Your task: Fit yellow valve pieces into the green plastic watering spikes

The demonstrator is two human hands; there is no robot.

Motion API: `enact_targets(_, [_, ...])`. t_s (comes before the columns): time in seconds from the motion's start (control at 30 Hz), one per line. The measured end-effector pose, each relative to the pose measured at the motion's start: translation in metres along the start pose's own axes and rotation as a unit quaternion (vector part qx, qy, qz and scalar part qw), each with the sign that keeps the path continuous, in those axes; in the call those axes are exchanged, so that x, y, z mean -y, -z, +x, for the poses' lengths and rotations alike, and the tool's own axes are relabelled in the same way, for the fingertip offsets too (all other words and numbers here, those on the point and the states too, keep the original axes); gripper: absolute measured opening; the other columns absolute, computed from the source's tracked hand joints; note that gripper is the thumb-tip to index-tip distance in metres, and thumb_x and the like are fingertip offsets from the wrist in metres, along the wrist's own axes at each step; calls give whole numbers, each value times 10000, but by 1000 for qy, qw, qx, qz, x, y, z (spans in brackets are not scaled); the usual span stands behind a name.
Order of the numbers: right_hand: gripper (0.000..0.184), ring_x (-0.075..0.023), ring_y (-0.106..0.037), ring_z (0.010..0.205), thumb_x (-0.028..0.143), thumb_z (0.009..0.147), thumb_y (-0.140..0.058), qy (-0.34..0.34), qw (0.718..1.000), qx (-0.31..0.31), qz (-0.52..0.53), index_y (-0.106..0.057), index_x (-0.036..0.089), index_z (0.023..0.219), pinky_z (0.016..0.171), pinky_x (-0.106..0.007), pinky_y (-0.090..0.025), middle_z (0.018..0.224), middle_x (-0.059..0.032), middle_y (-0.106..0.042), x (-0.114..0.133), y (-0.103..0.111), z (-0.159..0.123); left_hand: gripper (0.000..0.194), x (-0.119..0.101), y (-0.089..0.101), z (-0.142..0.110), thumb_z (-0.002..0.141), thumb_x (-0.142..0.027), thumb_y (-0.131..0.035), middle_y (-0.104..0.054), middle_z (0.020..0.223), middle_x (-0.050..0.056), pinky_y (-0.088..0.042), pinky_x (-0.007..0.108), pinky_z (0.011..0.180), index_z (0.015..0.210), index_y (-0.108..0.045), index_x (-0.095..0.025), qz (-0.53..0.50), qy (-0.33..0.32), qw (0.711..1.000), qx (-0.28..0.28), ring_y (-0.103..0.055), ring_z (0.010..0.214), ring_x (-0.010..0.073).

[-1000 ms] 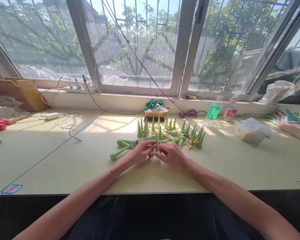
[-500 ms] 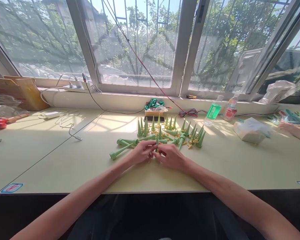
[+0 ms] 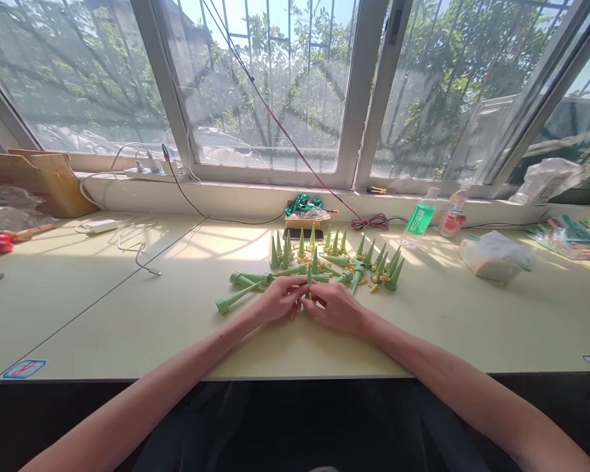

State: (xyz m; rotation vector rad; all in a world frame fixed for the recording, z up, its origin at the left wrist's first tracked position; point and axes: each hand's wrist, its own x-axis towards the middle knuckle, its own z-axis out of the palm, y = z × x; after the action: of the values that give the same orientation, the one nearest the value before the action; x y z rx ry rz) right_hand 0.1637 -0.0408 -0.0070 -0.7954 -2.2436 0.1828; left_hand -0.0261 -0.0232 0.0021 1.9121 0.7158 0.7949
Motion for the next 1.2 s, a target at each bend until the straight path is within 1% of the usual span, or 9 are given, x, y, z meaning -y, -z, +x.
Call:
enact_targets(0.07, [242,-108,-430,525,251,896,-562,-3,1000,2,-4,-517,194,665,636,-248,-425,576,34,-488,0,0,0,412,0,0,0,956,-496,-495,-615,689,39,-479,188,412,931,-649,-115,2,0,1000,-3,-554,463,95])
enact_targets(0.23, [246,-105,-425,524,254,891,-580,-13,1000,3,-12,-511,191,663,581,-238,-360,581,31,-494,0,0,0,395,-1,-1,0,951,-492,-505,-598,659,24,-469,188,409,886,-628,-122,5,-2,1000,-8,-553,451,94])
enact_targets(0.37, [305,-99,-398,511,299,889,-610,-31,999,-3,-18,-495,190,628,554,-239,-318,565,33,-480,0,0,1,410,-3,-2,1,936,-512,-520,-591,646,20,-474,195,400,832,-594,-122,5,9,999,-30,-566,463,107])
enact_targets(0.57, [416,-94,-367,511,428,878,-650,-46,999,-18,-9,-474,184,592,550,-239,-293,542,43,-447,-4,-2,-1,426,-1,-2,2,950,-521,-483,-619,708,29,-460,197,397,876,-601,-119,7,11,999,-42,-560,464,98])
enact_targets(0.8, [428,-91,-360,498,487,872,-646,-48,999,-12,-1,-511,180,606,542,-236,-302,545,39,-465,-5,-2,0,426,-1,-2,2,965,-514,-451,-611,693,23,-430,196,385,867,-594,-124,22,15,999,-39,-555,445,97])
enact_targets(0.9, [418,-91,-361,496,481,871,-650,-48,999,-11,-4,-520,179,612,541,-233,-306,543,41,-456,-4,-2,0,417,-2,-3,2,959,-511,-464,-610,692,24,-419,199,381,872,-602,-127,23,16,999,-39,-553,442,100])
enact_targets(1.0, [411,-93,-352,499,474,880,-638,-48,999,-10,-6,-520,180,618,540,-233,-302,545,40,-451,-5,-2,0,432,-3,-2,2,966,-518,-440,-575,652,6,-421,197,388,871,-609,-132,29,11,999,-44,-534,442,97])
enact_targets(1.1, [392,-94,-345,500,444,900,-617,-52,999,-7,-8,-518,181,626,541,-236,-295,550,38,-458,-5,-2,0,429,-3,-2,2,971,-519,-427,-532,607,-16,-413,184,395,883,-610,-141,48,7,997,-65,-516,443,91])
enact_targets(1.2, [352,-96,-370,514,396,898,-630,-68,998,1,-19,-525,181,641,551,-232,-291,559,39,-469,-9,-1,0,388,-3,-1,1,954,-503,-472,-494,555,-31,-379,169,383,835,-571,-148,65,13,993,-93,-503,443,90])
